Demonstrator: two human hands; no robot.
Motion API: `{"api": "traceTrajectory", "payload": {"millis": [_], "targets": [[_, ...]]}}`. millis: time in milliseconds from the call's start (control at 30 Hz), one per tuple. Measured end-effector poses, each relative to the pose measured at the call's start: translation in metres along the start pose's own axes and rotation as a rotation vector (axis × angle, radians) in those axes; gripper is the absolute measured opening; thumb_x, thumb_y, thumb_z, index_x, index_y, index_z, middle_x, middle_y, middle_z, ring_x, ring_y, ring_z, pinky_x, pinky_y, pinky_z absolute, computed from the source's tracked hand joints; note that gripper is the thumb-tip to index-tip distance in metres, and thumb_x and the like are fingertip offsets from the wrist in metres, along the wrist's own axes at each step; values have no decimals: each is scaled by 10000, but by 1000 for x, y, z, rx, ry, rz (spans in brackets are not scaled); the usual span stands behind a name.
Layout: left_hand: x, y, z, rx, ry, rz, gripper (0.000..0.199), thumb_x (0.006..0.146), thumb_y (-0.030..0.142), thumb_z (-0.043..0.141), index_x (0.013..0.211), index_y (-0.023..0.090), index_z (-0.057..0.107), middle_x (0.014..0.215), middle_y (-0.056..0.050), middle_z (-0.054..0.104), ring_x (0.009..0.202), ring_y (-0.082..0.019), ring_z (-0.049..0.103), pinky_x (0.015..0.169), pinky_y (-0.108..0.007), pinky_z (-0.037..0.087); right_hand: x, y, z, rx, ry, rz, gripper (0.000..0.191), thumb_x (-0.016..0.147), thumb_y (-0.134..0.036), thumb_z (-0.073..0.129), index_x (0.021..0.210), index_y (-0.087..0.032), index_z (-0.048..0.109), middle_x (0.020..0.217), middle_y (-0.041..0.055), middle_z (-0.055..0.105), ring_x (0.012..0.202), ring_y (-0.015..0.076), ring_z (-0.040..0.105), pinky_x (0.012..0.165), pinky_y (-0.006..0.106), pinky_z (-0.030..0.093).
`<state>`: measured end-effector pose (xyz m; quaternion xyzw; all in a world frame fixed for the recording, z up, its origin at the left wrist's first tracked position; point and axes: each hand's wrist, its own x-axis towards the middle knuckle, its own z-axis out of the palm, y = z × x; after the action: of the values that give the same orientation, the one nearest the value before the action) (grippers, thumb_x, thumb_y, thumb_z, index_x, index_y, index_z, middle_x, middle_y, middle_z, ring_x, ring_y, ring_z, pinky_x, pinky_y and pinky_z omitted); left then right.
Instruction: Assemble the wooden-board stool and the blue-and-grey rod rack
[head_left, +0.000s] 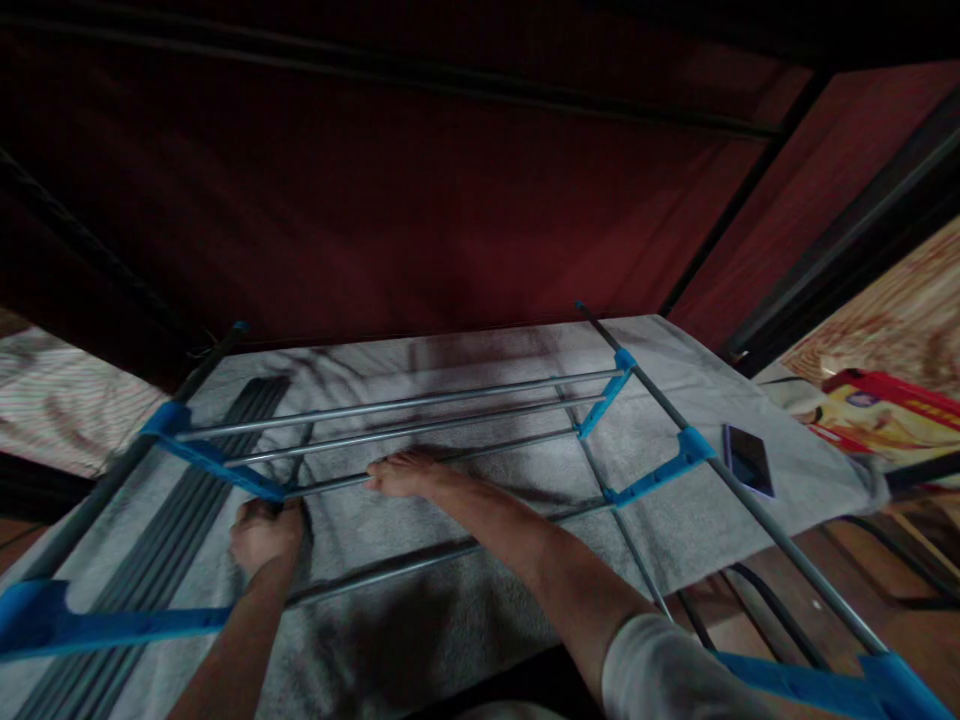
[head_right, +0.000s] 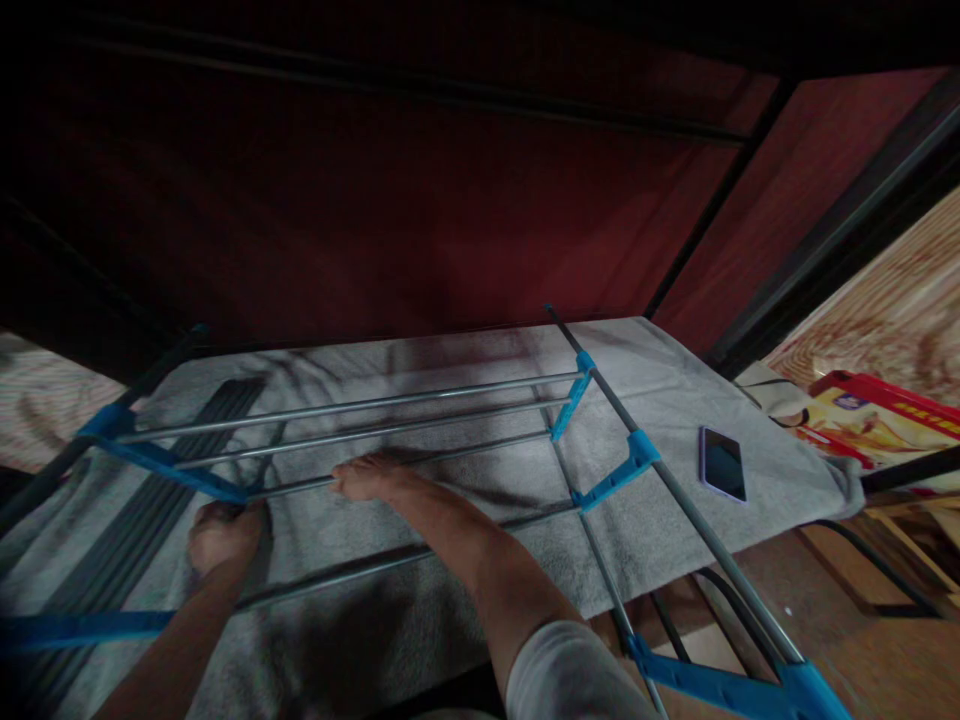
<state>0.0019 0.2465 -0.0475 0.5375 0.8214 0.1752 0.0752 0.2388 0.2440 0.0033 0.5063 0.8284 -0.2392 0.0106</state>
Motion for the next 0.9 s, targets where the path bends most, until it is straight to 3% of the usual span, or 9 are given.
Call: {"api": "traceTrajectory", "payload": {"millis": [133,367,467,567,900], "targets": [[-1,4,-3,111,-27,4,462,812,509,434,951,130,659,1126,-173,633,971,-340,629,711,-378,480,-5,-1,7,-57,63,-31,391,974,-461,365,1159,-186,572,1083,84,705,946,207,659,803,343,516],[-4,12,-6,167,-15,-35,508,824,515,422,1043,116,647,1165,-183,629,1003,-355,629,691,-380,484,-6,-10,36,-195,317,0,365,989,-431,374,1135,-142,543,1102,138,673,931,214,665,731,350,537],[-4,12,-5,156,-13,-22,474,826,499,431,1013,125,653,1172,-179,633,1025,-355,623,708,-378,482,-3,-8,35,-194,283,-16,407,996,-467,326,1132,-156,550,997,112,708,851,220,687,698,361,545],[-4,12,-5,130,6,-57,470,807,518,463,1007,133,644,1143,-180,649,1003,-356,632,690,-378,480,0,-4,28,-150,232,-33,431,1003,-458,282,1110,-165,580,940,100,730,858,225,698,762,383,545],[-5,12,-4,168,24,-36,410,829,505,432,931,166,640,1135,-163,649,973,-340,640,663,-366,472,1,-7,16,-13,119,54,429,955,-503,356,1111,-221,639,1079,93,716,1031,246,664,894,428,516]]}}
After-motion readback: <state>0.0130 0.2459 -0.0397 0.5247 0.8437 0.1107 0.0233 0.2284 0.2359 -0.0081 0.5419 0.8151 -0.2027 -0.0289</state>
